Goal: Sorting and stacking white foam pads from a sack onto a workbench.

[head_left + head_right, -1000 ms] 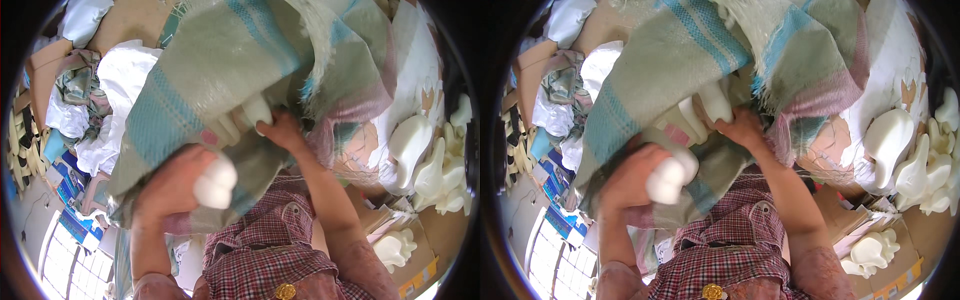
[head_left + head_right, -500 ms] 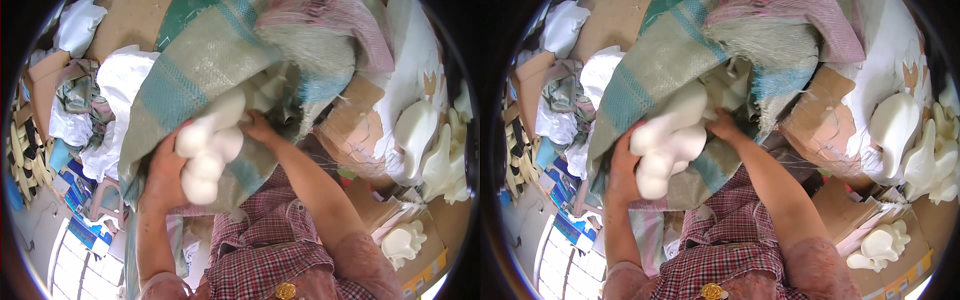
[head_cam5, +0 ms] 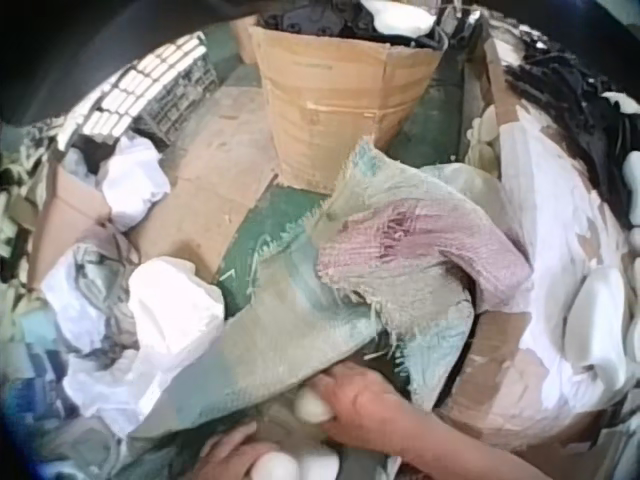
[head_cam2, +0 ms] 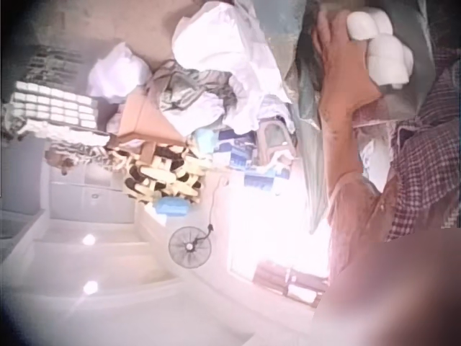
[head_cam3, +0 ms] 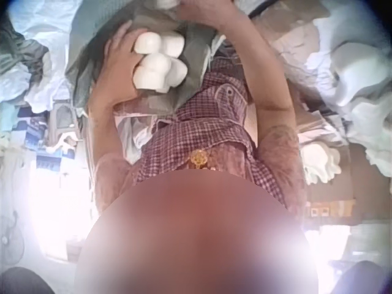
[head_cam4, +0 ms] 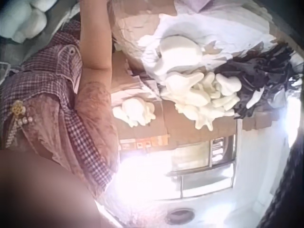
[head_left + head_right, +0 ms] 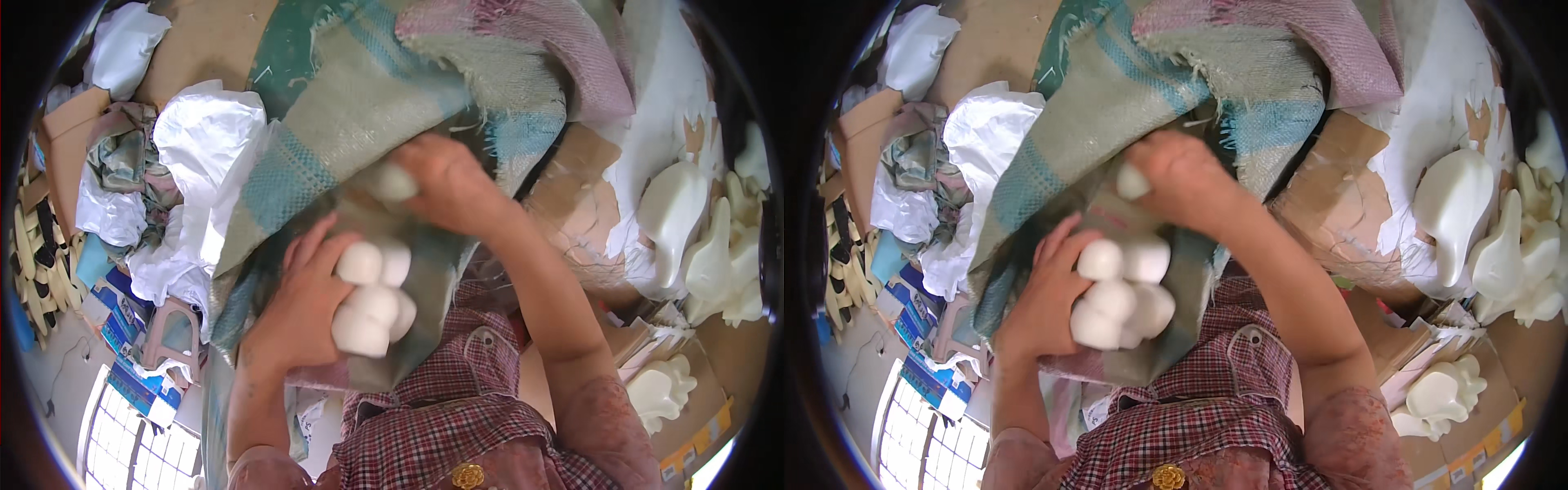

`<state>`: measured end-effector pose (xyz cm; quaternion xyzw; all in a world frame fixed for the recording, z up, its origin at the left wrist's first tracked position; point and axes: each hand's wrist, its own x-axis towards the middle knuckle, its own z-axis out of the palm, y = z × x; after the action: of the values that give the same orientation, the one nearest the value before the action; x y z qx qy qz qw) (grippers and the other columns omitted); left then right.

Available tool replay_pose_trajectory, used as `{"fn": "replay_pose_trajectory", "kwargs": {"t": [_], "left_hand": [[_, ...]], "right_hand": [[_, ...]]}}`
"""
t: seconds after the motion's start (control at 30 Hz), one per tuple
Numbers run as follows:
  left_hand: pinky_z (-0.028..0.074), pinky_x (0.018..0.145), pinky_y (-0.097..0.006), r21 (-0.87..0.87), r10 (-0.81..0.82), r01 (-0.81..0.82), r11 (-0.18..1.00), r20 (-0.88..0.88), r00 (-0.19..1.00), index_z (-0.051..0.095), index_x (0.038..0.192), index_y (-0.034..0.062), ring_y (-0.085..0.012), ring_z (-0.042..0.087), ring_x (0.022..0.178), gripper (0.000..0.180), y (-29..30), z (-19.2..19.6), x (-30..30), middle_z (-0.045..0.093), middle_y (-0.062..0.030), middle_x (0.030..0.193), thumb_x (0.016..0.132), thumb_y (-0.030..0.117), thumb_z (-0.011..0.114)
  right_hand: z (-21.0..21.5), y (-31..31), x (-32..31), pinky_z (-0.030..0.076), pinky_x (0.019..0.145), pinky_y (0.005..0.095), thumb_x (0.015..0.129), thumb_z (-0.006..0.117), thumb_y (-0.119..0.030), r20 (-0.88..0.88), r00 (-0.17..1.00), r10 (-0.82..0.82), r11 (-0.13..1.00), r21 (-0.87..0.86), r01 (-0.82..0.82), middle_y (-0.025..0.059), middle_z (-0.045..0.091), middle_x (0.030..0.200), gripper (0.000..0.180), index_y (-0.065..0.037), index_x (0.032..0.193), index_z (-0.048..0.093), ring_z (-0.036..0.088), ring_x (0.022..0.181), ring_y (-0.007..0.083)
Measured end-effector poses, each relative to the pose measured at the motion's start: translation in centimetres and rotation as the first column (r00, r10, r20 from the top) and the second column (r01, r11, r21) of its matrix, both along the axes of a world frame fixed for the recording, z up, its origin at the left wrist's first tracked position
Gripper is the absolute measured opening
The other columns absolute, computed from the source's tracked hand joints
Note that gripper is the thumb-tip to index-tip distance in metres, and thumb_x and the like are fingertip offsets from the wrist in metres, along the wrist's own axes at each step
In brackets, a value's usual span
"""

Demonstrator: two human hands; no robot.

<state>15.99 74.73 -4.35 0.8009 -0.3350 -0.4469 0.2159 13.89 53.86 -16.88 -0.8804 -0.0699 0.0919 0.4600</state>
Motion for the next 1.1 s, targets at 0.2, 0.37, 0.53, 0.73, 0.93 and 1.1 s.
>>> {"fn": "replay_pose_trajectory", "kwargs": {"t": [0.2,0.37,0.53,0.73,0.93,1.1], "left_hand": [[0.027,0.105,-0.045,-0.201,0.339,-0.309,0.93,0.139,0.93,0.066,0.097,0.0028,-0.0403,0.03,0.128,0.049,0.0,-5.1,-2.6,0.03,-0.0209,0.141,0.056,0.026,0.08],[0.036,0.101,-0.04,-0.096,0.413,-0.416,0.904,-0.047,0.909,0.066,0.1,0.0042,-0.036,0.042,0.123,0.047,3.3,-7.6,-3.3,0.04,-0.0201,0.137,0.057,0.018,0.078],[0.044,0.086,-0.042,-0.06,0.429,-0.429,0.901,-0.017,0.903,0.066,0.092,0.0039,-0.0389,0.055,0.1,0.039,5.6,-8.5,-2.3,0.057,-0.0219,0.109,0.057,0.017,0.076],[0.045,0.072,-0.039,0.045,0.407,-0.427,0.903,0.23,0.884,0.065,0.084,0.0,-0.0354,0.06,0.079,0.038,9.8,-3.8,0.2,0.059,-0.0216,0.098,0.055,0.02,0.077],[0.046,0.074,-0.039,-0.06,0.466,-0.48,0.875,0.372,0.803,0.063,0.092,-0.0009,-0.033,0.06,0.084,0.042,15.4,-3.7,0.7,0.059,-0.0205,0.101,0.061,0.026,0.074],[0.047,0.075,-0.039,-0.184,0.516,-0.491,0.851,0.465,0.719,0.061,0.098,-0.0016,-0.031,0.06,0.088,0.046,16.3,-5.7,0.9,0.059,-0.0196,0.104,0.067,0.031,0.072]], "right_hand": [[-0.5,2.1,-0.5,0.051,0.077,0.0354,0.066,0.068,-0.01,-0.323,0.946,0.005,0.872,0.466,0.154,0.0184,0.064,0.09,0.037,-0.001,0.102,0.063,0.063,0.085,0.0309],[-2.5,4.3,0.3,0.048,0.083,0.0344,0.069,0.07,-0.016,-0.38,0.84,0.387,0.884,0.411,-0.221,0.0148,0.066,0.099,0.037,-0.001,0.102,0.064,0.062,0.093,0.0229],[-17.2,3.0,-0.5,0.037,0.101,0.0352,0.08,0.063,-0.037,-0.427,0.904,-0.008,0.997,0.065,0.039,0.007,0.05,0.133,0.06,-0.006,0.129,0.048,0.049,0.118,0.0247],[-27.9,5.4,2.6,0.025,0.108,0.042,0.083,0.055,-0.049,-0.391,0.915,-0.101,0.844,0.452,0.287,0.0101,0.039,0.141,0.066,-0.009,0.134,0.042,0.036,0.13,0.0264],[-24.9,8.9,1.1,0.025,0.108,0.0441,0.081,0.058,-0.047,-0.383,0.916,-0.117,0.991,0.018,0.134,0.0132,0.041,0.139,0.067,-0.008,0.133,0.042,0.036,0.128,0.0317],[-21.2,11.5,-1.1,0.028,0.105,0.0445,0.075,0.063,-0.04,-0.041,0.999,-0.018,0.884,-0.467,-0.003,0.0174,0.045,0.133,0.064,-0.008,0.128,0.048,0.042,0.122,0.0332]]}}
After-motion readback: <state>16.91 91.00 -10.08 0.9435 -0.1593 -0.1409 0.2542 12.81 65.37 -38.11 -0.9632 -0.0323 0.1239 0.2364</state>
